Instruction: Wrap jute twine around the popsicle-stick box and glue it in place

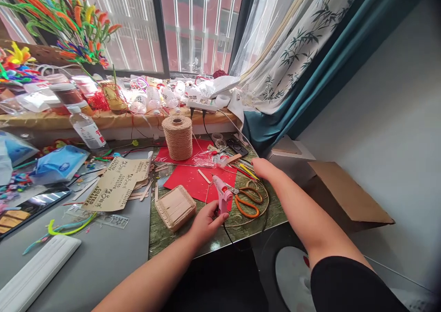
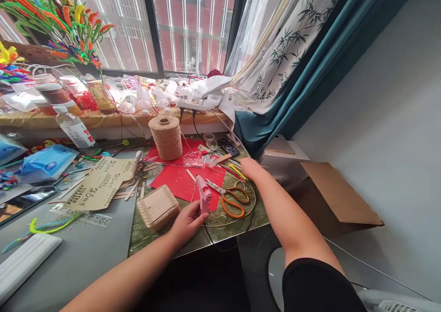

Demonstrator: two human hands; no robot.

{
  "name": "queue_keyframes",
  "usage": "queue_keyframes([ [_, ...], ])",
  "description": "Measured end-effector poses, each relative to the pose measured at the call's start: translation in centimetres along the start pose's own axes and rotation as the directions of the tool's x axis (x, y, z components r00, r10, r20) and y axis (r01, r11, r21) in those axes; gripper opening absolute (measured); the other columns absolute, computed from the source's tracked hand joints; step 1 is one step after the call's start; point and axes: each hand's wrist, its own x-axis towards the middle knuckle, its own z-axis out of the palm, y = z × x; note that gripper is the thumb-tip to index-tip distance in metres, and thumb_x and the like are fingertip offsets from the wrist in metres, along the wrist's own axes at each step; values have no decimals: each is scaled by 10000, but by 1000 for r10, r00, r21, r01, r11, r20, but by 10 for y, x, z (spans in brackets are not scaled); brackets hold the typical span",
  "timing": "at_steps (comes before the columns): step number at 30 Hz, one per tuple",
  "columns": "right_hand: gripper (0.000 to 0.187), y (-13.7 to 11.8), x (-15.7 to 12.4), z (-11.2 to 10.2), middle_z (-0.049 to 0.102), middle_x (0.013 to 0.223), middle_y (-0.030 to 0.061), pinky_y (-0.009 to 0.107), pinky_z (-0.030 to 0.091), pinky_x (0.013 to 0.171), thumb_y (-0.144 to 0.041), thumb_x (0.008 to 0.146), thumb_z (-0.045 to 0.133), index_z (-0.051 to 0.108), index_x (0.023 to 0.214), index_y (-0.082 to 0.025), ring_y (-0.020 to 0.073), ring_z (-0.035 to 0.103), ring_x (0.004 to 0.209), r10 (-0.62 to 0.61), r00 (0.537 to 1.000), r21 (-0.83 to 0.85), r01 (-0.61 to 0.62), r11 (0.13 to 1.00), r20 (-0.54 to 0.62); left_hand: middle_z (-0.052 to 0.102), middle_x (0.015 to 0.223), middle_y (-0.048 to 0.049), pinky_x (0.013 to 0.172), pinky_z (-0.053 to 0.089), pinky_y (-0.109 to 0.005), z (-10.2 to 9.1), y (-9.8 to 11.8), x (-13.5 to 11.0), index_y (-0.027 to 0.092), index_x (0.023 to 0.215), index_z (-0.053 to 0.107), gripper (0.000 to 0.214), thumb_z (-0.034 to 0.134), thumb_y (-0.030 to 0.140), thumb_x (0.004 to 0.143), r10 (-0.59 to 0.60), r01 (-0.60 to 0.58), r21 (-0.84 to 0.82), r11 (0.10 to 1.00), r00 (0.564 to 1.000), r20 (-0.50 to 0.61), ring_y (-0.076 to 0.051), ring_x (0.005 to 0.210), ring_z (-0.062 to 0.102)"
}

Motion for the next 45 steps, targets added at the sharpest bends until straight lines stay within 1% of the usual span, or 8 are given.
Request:
queue_keyframes([
  [8, 305, 11, -141, 18, 767, 991, 139, 339, 580, 788, -308, 1036, 486, 741, 1080, -147, 246, 750, 864, 214, 971, 324, -171, 930, -103, 630, 847, -25, 690, 429, -264, 3, -1, -1, 177, 997, 651, 363, 623, 537, 959, -17, 17, 49, 999, 1000, 11, -162, 739, 535],
  [10, 349, -17, -173, 30, 769, 950, 117, 365, 612, 755, -468, 1003, 583, 736, 1077, -163, 248, 751, 813, 230, 959, 835, 14, 550, -168, 641, 844, -31, 684, 429, -266, 3, -2, -2, 180, 978, 654, 372, 648, 550, 940, -40, 40, 56, 998, 999, 8, -168, 739, 545],
  [12, 375, -53, -197, 38, 754, 915, 94, 383, 624, 713, -546, 932, 692, 750, 1021, -187, 232, 727, 743, 232, 949, 960, 158, 230, -212, 636, 822, -25, 668, 420, -262, 4, -2, -3, 183, 957, 656, 382, 676, 562, 919, -66, 66, 52, 996, 998, 1, -165, 723, 542],
  [15, 277, -104, -218, 36, 704, 800, 46, 348, 609, 638, -490, 916, 750, 737, 968, -219, 197, 680, 658, 206, 940, 961, 254, 110, -272, 597, 763, 2, 630, 385, -248, 4, 0, -4, 184, 940, 657, 382, 703, 561, 901, -86, 87, 51, 995, 996, -2, -149, 678, 502],
  [26, 134, -130, -220, 28, 713, 948, 59, 382, 636, 782, -359, 1041, 598, 645, 1089, -243, 204, 719, 812, 177, 833, 845, 484, 227, -525, 639, 806, -7, 674, 402, -257, 1, 10, -7, 172, 991, 690, 348, 699, 512, 918, -37, 34, 115, 993, 999, 23, -152, 712, 513],
  [33, 208, -101, -211, 4, 756, 1102, 94, 477, 602, 974, -200, 1001, 603, 705, 1173, -259, 269, 717, 1064, -304, 668, 426, 696, 579, -679, 566, 749, 13, 652, 377, -251, 0, 9, -6, 181, 974, 676, 372, 660, 550, 934, -50, 42, 138, 989, 997, 61, -145, 681, 464],
  [41, 128, -83, -207, -7, 754, 1039, 64, 384, 596, 856, -267, 1009, 621, 701, 1109, -266, 230, 723, 944, -265, 790, 559, 588, 584, -553, 525, 720, 29, 637, 349, -246, 1, 8, -5, 187, 894, 635, 335, 647, 518, 944, -17, -7, 155, 988, 988, 154, -137, 663, 449],
  [45, 99, -89, -203, 2, 753, 979, 62, 395, 582, 843, -258, 1007, 625, 717, 1045, -258, 230, 713, 899, -278, 762, 536, 620, 573, -585, 500, 706, 35, 613, 321, -245, 1, 9, -5, 187, 863, 620, 343, 651, 520, 941, -10, -18, 171, 985, 988, 156, -131, 647, 419],
])
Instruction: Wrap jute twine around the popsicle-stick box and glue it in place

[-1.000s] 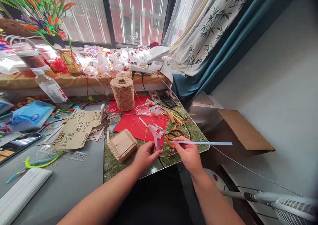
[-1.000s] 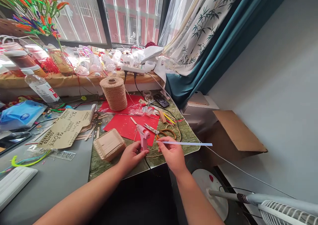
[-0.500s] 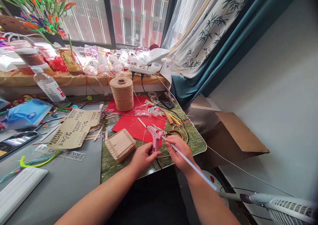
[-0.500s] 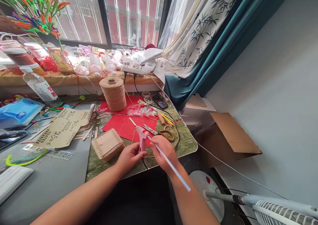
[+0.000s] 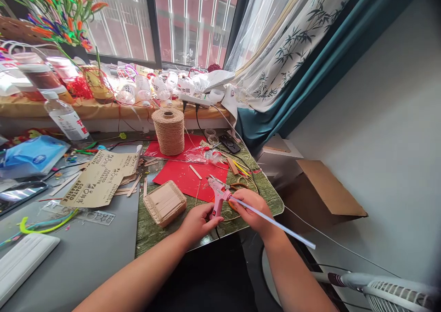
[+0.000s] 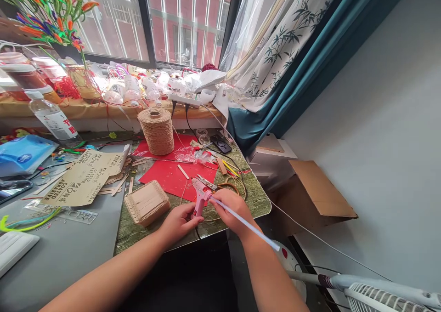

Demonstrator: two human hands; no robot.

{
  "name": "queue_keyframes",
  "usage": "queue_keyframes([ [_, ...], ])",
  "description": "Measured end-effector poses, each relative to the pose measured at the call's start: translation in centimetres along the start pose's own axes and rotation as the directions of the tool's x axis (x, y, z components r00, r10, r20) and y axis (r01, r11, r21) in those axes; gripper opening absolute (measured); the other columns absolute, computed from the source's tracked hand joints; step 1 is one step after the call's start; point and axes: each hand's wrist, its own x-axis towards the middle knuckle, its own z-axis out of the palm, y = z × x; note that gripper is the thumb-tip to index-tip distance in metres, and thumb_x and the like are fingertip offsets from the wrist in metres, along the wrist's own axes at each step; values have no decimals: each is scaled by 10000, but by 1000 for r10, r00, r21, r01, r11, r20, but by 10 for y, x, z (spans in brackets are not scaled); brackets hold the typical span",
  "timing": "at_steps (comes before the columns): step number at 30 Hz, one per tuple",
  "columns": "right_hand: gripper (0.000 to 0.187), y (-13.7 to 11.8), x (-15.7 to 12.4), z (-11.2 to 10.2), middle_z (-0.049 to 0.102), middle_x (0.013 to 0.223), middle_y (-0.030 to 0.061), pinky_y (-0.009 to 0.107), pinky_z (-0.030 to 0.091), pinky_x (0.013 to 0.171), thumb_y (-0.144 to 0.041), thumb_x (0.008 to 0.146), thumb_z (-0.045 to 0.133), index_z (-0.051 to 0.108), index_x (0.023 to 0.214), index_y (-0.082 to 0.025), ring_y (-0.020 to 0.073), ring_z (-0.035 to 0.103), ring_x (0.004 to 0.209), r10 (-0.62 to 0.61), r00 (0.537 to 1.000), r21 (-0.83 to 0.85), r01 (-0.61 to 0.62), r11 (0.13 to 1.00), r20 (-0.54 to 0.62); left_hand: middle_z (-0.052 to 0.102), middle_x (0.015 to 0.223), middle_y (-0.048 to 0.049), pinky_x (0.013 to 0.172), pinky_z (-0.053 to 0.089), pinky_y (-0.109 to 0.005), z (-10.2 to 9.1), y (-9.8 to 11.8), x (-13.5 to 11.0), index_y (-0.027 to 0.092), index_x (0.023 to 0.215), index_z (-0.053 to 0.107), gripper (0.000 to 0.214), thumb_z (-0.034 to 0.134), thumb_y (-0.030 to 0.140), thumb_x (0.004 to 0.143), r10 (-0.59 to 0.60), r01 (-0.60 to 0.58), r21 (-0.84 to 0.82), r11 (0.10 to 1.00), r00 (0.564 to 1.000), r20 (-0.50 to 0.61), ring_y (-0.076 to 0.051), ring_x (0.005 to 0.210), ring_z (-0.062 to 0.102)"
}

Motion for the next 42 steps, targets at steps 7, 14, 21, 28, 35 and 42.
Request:
queue_keyframes([
  [7, 121, -2, -1, 44, 751, 914, 64, 395, 581, 790, -343, 994, 673, 752, 975, -254, 227, 697, 828, 191, 935, 160, -149, 976, -299, 593, 750, 4, 684, 388, -274, -1, -3, -1, 208, 969, 662, 304, 606, 507, 978, 4, 16, 132, 991, 989, -147, -171, 705, 518],
  [14, 271, -2, -10, 83, 688, 912, 54, 376, 606, 724, -497, 1004, 629, 623, 1076, -236, 208, 690, 758, 445, 809, 461, -249, 852, -384, 664, 807, -20, 704, 421, -285, 0, 0, -4, 224, 1141, 702, 301, 623, 466, 981, 14, 20, 166, 986, 980, -198, -188, 737, 564],
  [21, 415, -1, -18, 64, 520, 723, 10, 309, 452, 578, -497, 1086, 430, 523, 779, -233, 163, 507, 615, 360, 887, 421, -220, 880, -289, 605, 751, -3, 685, 392, -283, -1, -3, -4, 201, 965, 673, 283, 603, 473, 1001, 40, -3, 171, 985, 976, -213, -172, 708, 519],
  [28, 386, 5, -19, 60, 520, 718, 8, 310, 415, 576, -496, 1074, 477, 559, 803, -234, 168, 487, 618, 352, 907, 366, -254, 895, -230, 624, 769, -23, 693, 412, -291, -2, -6, -7, 201, 924, 636, 300, 580, 480, 1019, 157, -88, 302, 949, 964, -214, -186, 729, 559],
  [35, 238, 11, -14, 51, 562, 752, 17, 325, 467, 635, -328, 1071, 504, 575, 867, -229, 180, 545, 664, 147, 963, 113, -124, 986, -227, 618, 756, -21, 675, 430, -292, -2, -7, -7, 201, 910, 633, 326, 565, 498, 1026, 188, -103, 350, 931, 958, -219, -179, 718, 568],
  [42, 173, 19, 2, 42, 628, 817, 67, 366, 489, 765, -255, 1042, 527, 623, 906, -208, 220, 588, 792, -84, 995, -91, 79, 993, -53, 622, 761, -13, 667, 444, -288, 0, -6, -6, 204, 942, 627, 280, 583, 470, 1022, 189, -120, 329, 937, 964, -187, -174, 708, 575],
])
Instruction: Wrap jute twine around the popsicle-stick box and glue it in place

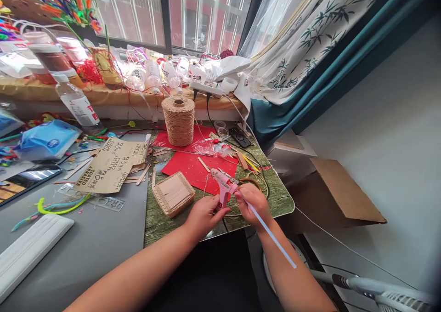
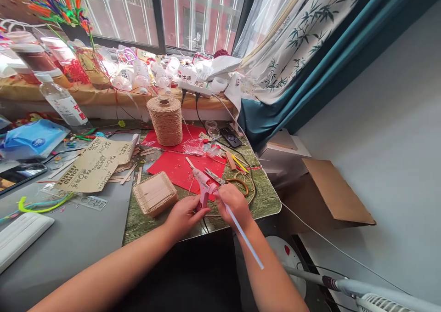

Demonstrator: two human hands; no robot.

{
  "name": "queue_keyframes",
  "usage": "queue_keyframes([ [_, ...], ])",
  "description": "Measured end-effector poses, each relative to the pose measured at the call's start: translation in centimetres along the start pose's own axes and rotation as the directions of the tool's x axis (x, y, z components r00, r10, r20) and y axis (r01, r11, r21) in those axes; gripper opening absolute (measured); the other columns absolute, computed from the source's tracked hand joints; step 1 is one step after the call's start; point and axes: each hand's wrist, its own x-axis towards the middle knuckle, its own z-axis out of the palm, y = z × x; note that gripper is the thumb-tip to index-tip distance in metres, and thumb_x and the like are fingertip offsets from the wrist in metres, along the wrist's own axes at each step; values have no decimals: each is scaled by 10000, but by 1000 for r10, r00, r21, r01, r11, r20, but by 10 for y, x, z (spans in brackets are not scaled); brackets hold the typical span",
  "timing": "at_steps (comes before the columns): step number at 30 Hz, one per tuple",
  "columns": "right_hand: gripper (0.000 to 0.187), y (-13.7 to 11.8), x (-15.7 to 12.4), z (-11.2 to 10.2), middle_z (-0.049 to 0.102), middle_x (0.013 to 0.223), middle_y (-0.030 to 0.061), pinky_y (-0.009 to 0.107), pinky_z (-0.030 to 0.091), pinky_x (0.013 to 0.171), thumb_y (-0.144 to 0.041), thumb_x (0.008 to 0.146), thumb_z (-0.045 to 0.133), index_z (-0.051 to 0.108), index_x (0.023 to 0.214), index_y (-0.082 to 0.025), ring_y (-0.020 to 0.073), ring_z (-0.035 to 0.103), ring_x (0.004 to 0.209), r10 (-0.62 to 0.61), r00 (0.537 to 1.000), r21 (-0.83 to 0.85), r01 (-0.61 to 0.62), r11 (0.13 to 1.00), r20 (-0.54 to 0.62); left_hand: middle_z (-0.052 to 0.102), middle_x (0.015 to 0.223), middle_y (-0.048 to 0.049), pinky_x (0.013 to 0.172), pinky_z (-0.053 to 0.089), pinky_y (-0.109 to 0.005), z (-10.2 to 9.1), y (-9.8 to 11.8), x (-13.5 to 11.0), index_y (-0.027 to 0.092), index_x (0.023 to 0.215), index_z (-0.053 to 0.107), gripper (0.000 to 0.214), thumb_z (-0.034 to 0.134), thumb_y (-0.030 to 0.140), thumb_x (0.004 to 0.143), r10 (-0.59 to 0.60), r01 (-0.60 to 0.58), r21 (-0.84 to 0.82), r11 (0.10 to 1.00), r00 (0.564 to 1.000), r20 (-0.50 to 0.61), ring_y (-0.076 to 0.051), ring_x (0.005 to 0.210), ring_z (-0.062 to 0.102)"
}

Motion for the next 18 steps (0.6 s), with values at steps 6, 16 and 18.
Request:
queue_keyframes([
  [6, 384, -16, -5, 16, 497, 698, -5, 295, 413, 619, -464, 1072, 493, 579, 793, -215, 163, 481, 639, 429, 903, 370, -400, 839, 2, 624, 755, -13, 684, 434, -289, 0, -1, 3, 205, 943, 647, 264, 609, 459, 1005, -31, 31, -13, 999, 1000, 4, -183, 715, 571],
  [16, 495, -29, -6, 64, 699, 1097, 70, 360, 571, 879, -533, 865, 775, 603, 1208, -221, 220, 684, 953, 639, 735, 681, -589, 435, 227, 619, 735, 1, 640, 417, -262, 0, 2, 3, 193, 854, 635, 176, 611, 342, 945, -210, 206, -166, 964, 978, -9, -162, 687, 552],
  [18, 437, -32, -5, 68, 727, 1041, 66, 362, 575, 870, -534, 887, 745, 646, 1160, -208, 222, 695, 929, 633, 711, 699, -619, 358, 307, 612, 725, 0, 638, 417, -264, 1, 2, 3, 192, 815, 615, 167, 618, 320, 924, -192, 187, -144, 972, 981, -21, -158, 677, 545],
])
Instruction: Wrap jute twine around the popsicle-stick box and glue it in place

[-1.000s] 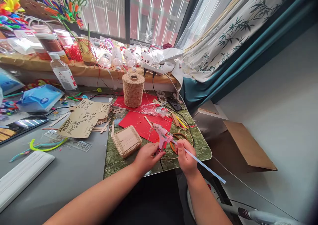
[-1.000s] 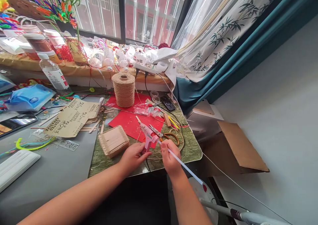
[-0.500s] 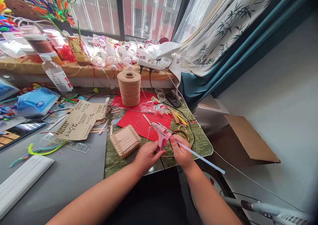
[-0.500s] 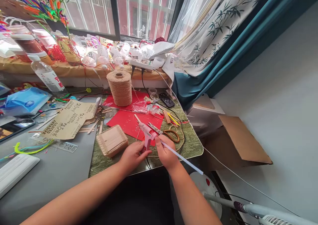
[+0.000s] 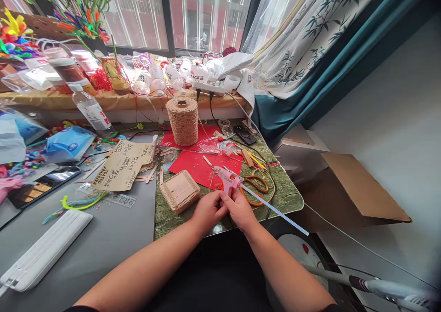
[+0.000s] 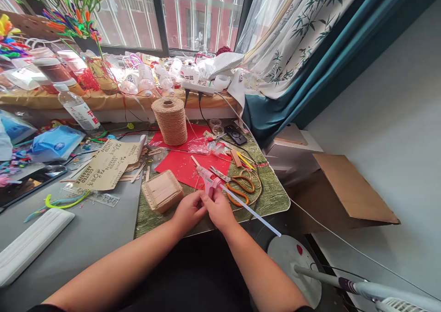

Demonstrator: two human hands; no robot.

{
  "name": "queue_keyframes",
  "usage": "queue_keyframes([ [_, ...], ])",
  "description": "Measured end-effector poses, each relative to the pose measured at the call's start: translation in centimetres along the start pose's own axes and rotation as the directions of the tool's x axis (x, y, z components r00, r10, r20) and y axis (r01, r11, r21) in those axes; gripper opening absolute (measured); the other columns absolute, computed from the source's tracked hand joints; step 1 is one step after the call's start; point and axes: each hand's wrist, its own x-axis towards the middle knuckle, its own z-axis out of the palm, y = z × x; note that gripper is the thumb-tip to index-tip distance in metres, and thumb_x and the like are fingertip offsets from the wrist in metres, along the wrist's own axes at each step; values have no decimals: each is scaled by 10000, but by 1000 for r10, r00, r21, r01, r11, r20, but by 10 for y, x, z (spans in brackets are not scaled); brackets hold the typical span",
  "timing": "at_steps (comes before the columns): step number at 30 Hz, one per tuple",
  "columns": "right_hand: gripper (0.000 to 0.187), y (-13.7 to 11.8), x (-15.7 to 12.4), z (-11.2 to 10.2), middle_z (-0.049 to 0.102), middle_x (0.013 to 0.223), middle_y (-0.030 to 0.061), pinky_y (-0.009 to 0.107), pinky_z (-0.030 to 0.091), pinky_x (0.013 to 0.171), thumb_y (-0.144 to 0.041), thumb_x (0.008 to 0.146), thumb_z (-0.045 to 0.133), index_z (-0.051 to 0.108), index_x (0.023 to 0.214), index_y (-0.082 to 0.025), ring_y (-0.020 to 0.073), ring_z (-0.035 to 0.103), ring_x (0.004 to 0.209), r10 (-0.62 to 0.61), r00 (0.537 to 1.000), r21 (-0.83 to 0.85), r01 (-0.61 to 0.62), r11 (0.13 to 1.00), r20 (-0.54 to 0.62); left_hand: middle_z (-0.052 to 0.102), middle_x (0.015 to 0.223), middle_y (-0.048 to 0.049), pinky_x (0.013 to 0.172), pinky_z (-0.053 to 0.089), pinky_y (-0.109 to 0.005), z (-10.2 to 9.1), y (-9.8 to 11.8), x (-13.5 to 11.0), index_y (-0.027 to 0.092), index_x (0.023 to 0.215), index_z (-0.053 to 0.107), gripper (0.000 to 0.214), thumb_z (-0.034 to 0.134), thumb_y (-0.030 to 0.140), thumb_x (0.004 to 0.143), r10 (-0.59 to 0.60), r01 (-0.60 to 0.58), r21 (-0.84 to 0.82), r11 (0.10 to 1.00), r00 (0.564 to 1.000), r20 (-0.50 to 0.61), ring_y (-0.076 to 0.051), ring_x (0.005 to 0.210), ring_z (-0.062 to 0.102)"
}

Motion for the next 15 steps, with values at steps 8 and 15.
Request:
queue_keyframes([
  [8, 329, -44, 2, -22, 733, 1148, 63, 282, 554, 715, -342, 842, 787, 704, 1132, -211, 177, 704, 851, -84, 994, 172, 95, 980, -73, 748, 1164, -87, 819, 563, -313, -9, 39, -26, 214, 1245, 651, 290, 614, 352, 992, -55, 64, -271, 960, 998, 39, -196, 963, 703],
  [15, 339, -36, -22, -27, 624, 607, -12, 254, 464, 506, -473, 853, 786, 710, 987, -172, 133, 562, 519, 134, 984, 93, -145, 985, 113, 706, 846, -24, 753, 540, -336, -108, 26, -88, 242, 1053, 687, 161, 682, 152, 919, 341, -326, 101, 940, 904, -257, -171, 776, 655],
])
